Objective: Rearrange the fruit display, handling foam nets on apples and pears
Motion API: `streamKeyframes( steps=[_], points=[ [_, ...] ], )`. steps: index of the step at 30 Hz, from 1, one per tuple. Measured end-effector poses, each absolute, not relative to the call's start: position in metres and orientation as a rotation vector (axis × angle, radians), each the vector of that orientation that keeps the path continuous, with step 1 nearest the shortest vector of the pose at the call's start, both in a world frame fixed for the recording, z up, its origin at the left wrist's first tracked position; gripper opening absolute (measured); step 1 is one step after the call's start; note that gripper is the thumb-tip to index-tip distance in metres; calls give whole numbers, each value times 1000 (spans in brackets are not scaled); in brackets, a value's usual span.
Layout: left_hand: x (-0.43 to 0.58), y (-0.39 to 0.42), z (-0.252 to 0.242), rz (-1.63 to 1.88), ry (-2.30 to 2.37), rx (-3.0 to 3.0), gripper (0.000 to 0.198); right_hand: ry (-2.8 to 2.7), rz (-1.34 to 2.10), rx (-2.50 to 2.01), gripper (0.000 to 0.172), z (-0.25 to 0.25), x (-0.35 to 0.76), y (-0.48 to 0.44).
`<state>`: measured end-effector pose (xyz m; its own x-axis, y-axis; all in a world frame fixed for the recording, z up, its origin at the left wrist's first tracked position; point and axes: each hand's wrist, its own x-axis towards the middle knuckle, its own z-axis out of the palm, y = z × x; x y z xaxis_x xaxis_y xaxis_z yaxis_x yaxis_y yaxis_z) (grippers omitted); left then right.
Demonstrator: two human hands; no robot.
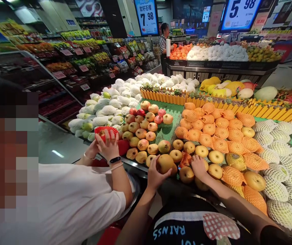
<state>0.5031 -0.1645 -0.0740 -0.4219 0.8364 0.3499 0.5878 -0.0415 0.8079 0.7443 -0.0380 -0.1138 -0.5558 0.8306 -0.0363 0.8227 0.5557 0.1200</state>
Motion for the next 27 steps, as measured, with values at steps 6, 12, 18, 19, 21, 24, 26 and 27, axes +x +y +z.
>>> streamKeyframes(
  steps=[6,12,18,19,21,24,26,27],
  points=[
    [495,-206,-94,1499,2050,1421,79,2788,143,1281,64,-117,749,-27],
    [495,-207,-94,1506,2054,1481,79,2794,27,1377,48,-127,747,-27],
    [500,-197,-90,1457,1994,1531,83,2894,-249,1533,37,-121,757,-24],
    [500,-196,-90,1441,1991,1543,84,2918,-310,1572,37,-119,763,-25],
    [502,-192,-90,1414,1979,1565,85,2993,-536,1733,32,-117,775,-29],
    [508,-180,-93,1381,1928,1592,84,2988,-1118,2243,30,-117,790,-37],
    [518,-163,-96,1348,1887,1619,84,2843,-1384,2575,40,-116,796,-39],
    [525,-153,-98,1323,1869,1641,85,2790,-1400,2649,46,-113,799,-40]
  ],
)
